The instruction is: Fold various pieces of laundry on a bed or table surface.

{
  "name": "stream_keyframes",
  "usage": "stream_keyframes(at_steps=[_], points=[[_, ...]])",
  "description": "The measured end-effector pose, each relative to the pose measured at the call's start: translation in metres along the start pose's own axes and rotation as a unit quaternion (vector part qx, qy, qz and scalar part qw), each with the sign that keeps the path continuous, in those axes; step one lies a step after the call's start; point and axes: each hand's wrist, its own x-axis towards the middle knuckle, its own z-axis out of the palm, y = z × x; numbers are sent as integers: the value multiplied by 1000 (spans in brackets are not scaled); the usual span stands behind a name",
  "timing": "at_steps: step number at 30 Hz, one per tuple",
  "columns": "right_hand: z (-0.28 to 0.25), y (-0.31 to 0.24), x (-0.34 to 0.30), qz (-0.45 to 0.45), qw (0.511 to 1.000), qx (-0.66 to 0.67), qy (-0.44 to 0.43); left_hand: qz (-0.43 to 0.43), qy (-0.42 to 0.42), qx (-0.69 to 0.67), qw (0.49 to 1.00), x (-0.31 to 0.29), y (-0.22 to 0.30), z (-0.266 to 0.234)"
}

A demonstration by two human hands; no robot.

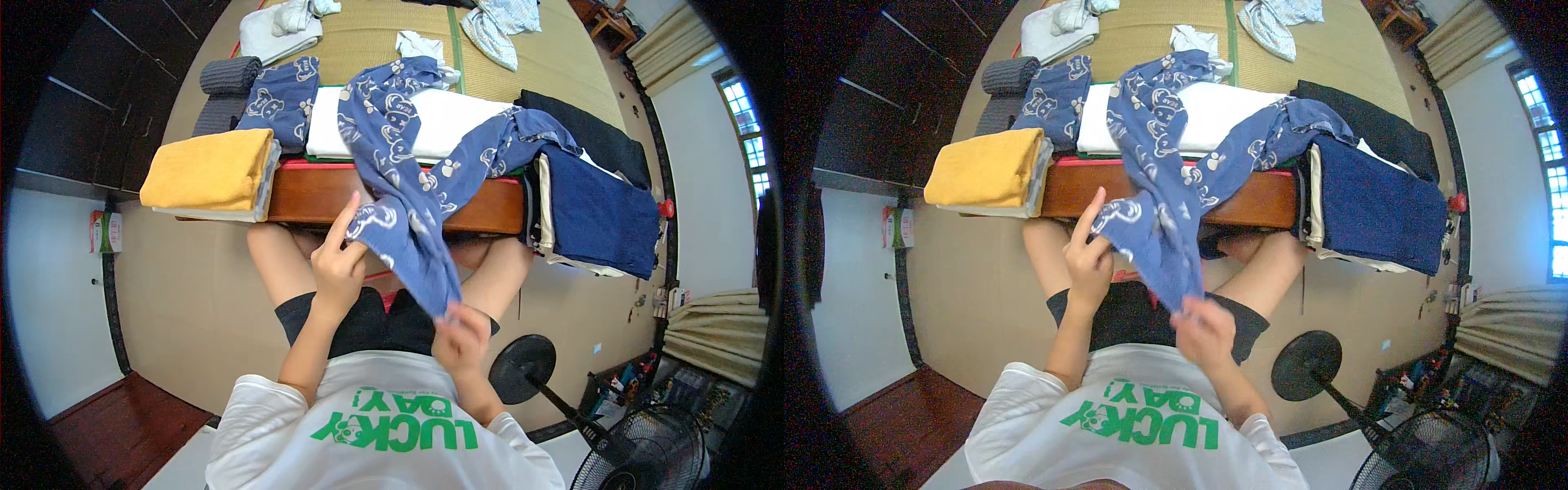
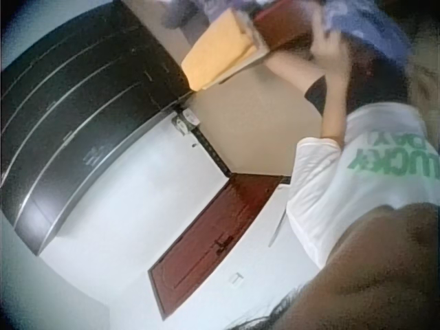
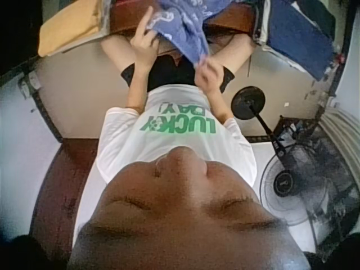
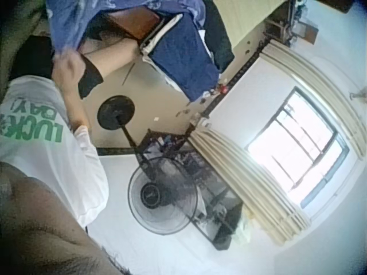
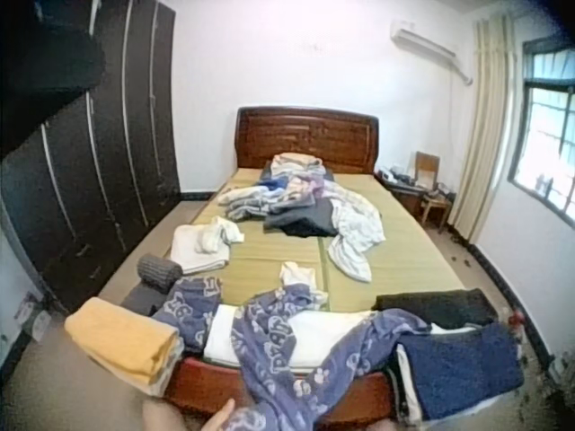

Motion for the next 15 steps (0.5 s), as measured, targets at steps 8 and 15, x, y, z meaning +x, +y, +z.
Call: stream_keyframes(at_steps=[8, 15], points=[[-16, 35, 110, 54, 935, -245, -251, 19, -145, -36, 989, 3, 30, -2], [3, 20, 124, -61, 991, -120, -5, -36, -90, -61, 993, -2, 15, 3]])
